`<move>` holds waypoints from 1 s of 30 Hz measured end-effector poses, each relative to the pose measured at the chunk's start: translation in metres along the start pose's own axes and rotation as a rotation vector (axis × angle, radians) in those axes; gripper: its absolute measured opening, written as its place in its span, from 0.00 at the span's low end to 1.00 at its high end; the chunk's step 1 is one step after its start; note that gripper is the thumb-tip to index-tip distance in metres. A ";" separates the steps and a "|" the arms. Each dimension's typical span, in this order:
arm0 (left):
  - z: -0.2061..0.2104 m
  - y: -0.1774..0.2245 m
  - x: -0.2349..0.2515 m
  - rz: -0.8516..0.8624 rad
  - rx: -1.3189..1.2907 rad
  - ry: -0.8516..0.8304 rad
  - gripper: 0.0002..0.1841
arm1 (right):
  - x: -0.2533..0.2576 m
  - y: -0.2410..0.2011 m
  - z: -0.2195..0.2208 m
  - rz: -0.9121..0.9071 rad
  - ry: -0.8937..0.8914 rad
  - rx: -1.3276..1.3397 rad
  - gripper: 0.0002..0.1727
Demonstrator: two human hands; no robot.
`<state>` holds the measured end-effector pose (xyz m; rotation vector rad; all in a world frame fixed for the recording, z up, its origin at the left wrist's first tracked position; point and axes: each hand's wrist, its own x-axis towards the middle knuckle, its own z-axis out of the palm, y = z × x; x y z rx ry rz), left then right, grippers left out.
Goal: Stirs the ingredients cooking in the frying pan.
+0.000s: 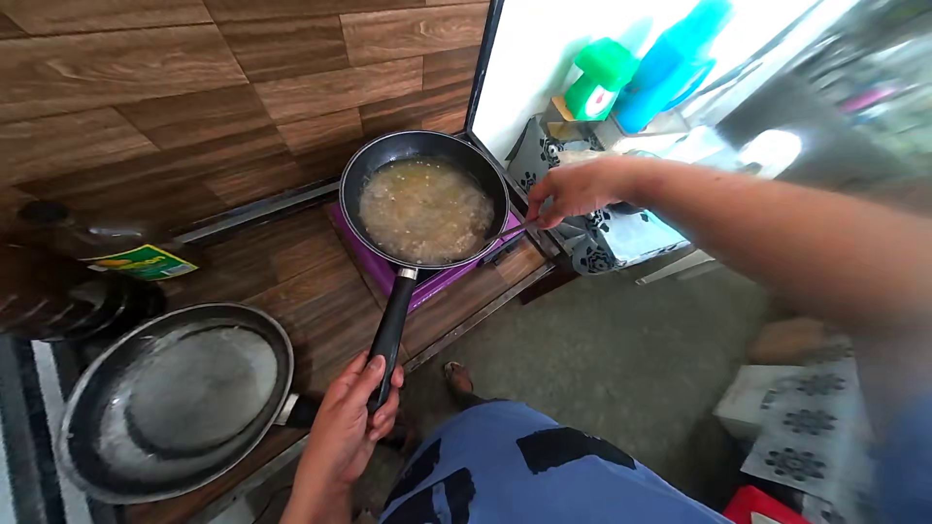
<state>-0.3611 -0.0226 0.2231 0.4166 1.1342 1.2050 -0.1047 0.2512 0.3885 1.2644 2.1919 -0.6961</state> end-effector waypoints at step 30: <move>-0.003 0.007 0.013 -0.033 0.042 -0.068 0.26 | 0.083 0.013 0.091 0.019 0.615 -0.178 0.19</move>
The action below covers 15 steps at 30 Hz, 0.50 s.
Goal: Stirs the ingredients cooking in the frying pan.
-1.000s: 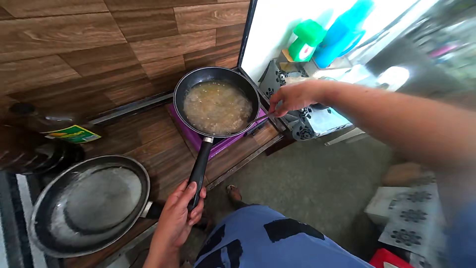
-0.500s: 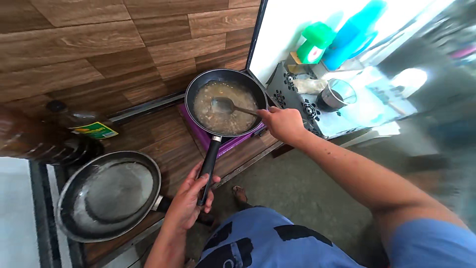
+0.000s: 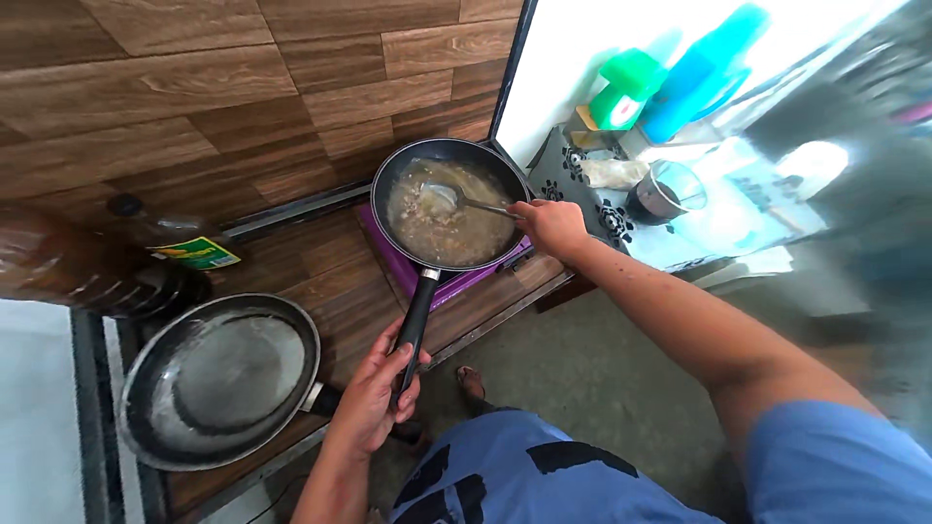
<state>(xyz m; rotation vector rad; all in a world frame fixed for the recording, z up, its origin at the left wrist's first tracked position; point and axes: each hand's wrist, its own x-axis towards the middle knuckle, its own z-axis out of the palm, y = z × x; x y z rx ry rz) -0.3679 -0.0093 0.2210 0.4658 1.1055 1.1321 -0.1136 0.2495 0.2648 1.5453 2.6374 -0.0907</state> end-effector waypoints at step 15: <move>0.005 -0.003 -0.001 0.048 -0.023 0.044 0.29 | 0.028 0.006 -0.043 0.146 -0.116 -0.163 0.21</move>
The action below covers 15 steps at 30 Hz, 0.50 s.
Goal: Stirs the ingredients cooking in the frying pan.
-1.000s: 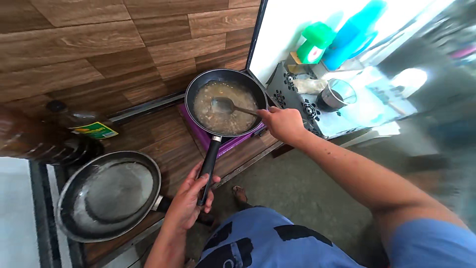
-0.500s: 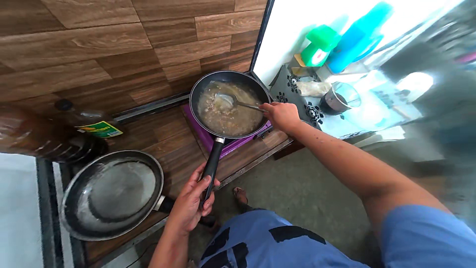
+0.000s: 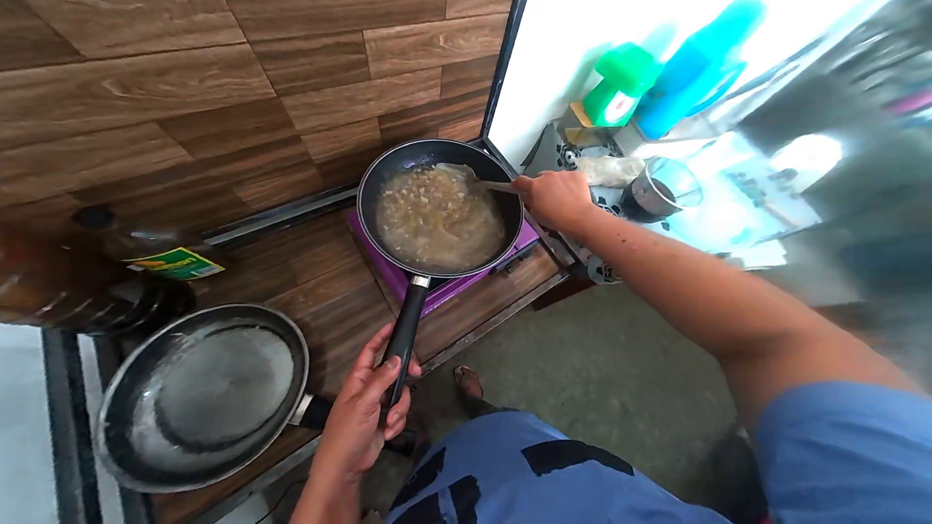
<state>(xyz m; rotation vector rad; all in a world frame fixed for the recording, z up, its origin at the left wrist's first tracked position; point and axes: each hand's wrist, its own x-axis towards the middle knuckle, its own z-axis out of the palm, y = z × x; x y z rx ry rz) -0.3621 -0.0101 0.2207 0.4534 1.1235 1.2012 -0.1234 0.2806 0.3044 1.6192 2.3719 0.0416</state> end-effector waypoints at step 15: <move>0.001 0.001 -0.002 0.002 -0.058 0.001 0.30 | -0.067 0.003 -0.052 -0.037 0.023 -0.266 0.17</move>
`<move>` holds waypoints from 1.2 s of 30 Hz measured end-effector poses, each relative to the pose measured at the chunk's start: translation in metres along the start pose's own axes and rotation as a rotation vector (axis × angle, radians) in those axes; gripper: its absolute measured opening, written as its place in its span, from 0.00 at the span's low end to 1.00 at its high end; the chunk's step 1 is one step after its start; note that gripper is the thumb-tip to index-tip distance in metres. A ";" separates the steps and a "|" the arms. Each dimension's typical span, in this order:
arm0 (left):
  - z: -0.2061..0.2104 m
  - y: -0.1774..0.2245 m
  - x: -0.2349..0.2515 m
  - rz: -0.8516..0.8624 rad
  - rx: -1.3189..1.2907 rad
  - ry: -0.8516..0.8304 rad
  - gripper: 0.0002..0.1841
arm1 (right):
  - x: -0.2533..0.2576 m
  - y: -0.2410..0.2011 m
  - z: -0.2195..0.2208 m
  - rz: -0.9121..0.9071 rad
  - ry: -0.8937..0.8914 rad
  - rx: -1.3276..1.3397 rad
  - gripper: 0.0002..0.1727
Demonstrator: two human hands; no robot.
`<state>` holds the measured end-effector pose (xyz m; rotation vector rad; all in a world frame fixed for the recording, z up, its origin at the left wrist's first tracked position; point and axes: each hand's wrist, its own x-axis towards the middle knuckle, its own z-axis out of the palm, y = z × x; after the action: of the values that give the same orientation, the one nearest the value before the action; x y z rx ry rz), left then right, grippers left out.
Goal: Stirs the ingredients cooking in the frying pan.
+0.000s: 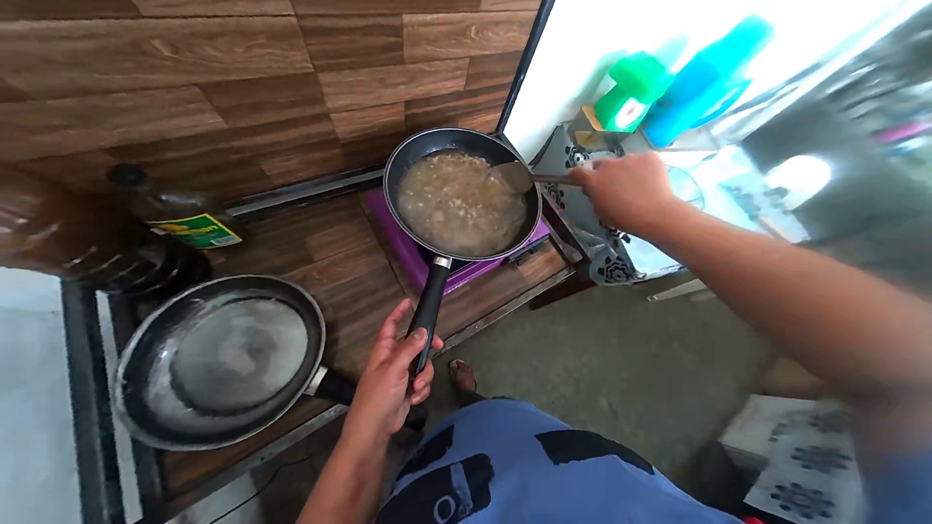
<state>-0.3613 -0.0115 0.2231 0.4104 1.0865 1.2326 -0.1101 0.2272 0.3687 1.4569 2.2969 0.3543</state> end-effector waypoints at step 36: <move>-0.001 -0.008 0.002 0.032 0.003 0.074 0.25 | 0.119 0.032 0.083 -0.216 0.256 0.247 0.22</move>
<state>-0.3584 -0.0128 0.2158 0.3878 1.1490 1.2830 -0.0915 0.3487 0.2854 1.3168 2.7576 0.2089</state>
